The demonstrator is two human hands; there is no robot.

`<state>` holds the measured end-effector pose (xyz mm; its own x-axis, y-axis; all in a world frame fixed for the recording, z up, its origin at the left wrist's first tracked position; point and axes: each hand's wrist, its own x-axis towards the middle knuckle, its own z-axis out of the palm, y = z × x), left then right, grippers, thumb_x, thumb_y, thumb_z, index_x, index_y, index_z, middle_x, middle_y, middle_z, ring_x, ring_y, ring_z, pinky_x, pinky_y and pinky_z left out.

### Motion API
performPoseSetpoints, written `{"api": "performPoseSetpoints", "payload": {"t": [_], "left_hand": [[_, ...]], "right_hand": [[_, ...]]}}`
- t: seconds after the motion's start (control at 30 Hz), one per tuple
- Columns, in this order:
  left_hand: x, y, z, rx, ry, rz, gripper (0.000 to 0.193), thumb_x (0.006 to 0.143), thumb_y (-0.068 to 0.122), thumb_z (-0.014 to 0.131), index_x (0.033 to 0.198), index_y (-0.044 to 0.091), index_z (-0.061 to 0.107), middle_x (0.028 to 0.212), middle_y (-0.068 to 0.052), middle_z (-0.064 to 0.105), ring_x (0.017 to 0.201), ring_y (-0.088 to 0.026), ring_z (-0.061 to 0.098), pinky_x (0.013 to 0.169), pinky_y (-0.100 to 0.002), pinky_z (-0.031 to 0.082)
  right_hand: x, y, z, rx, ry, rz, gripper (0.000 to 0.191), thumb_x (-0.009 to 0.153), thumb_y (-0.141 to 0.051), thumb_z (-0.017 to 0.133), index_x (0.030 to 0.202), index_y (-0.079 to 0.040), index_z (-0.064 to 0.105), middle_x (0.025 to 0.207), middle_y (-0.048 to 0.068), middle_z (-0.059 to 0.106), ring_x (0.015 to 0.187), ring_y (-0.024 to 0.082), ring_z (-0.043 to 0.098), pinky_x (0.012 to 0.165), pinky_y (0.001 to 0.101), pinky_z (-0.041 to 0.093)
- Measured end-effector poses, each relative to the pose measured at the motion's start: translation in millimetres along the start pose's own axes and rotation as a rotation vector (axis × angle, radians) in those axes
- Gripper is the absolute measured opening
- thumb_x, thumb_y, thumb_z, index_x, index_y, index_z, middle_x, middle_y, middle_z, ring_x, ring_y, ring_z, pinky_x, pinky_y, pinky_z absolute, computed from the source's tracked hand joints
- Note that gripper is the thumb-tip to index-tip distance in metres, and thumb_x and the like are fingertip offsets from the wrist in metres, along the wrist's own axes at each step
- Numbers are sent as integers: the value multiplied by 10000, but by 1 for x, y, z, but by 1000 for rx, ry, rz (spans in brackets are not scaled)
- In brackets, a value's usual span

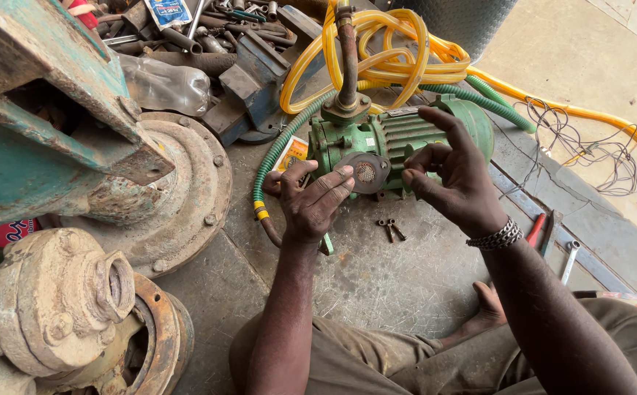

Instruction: The person sits on the floor of a repair workshop reassembling a green electric water pump. They fit a curved metal pipe to the pump outlet, seat a round cover plate with a gasket onto the pump housing, apply sealant from a tube, press hoses into place, and tighten fittings using wrenches.

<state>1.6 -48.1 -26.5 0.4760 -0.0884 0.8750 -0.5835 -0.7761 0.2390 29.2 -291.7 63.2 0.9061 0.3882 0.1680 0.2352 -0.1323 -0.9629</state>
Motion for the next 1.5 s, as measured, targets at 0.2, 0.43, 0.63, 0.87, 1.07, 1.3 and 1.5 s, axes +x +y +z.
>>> {"api": "performPoseSetpoints", "payload": {"t": [0.2,0.43,0.63,0.87,1.07,1.3,1.5], "left_hand": [[4,18,2,-169,4,27,75,911,233,820,977,257,793,1174,147,749,1166,-128,544,1028,-371,352],[9,2,20,-175,114,-105,324,986,185,789,1288,181,675,1454,11,614,1175,-144,552,1043,-373,403],[-3,2,17,-125,55,-142,270,989,96,773,1238,176,705,1363,-10,655,1128,-214,613,1019,-397,423],[-5,3,24,-145,-22,-188,263,966,71,766,1208,164,722,1308,-6,679,1077,-206,618,993,-390,433],[-8,-4,27,-129,-51,-248,238,965,76,748,1186,163,735,1291,-2,682,1092,-210,606,1013,-387,440],[-10,-1,33,-128,-93,-254,231,963,70,744,1173,165,742,1294,0,673,1057,-182,610,995,-384,439],[-6,6,31,-166,-91,-241,268,954,54,761,1191,174,723,1302,1,665,1077,-188,610,993,-369,465]], "right_hand": [[-6,16,-5,-15,-123,257,354,979,-218,655,1280,-33,630,1035,-6,717,866,78,670,692,257,563],[-28,6,-91,396,-27,-127,163,974,-197,761,974,-40,714,792,34,707,668,115,657,596,247,519],[-8,73,-127,-518,250,67,267,1025,-217,751,851,-28,678,670,41,586,586,146,518,572,291,393],[-15,106,-132,101,303,219,106,970,-126,692,870,-103,666,688,-31,526,579,86,455,503,234,349],[-5,128,-137,-316,210,139,278,1073,-288,690,907,-69,646,673,13,520,544,110,422,550,247,348],[-13,157,-141,1015,191,31,117,926,-199,758,1007,-144,695,756,-45,579,608,74,488,600,255,395],[-15,119,-111,2,402,149,310,1036,-305,697,887,-38,652,665,-67,523,575,26,422,503,217,312]]}}
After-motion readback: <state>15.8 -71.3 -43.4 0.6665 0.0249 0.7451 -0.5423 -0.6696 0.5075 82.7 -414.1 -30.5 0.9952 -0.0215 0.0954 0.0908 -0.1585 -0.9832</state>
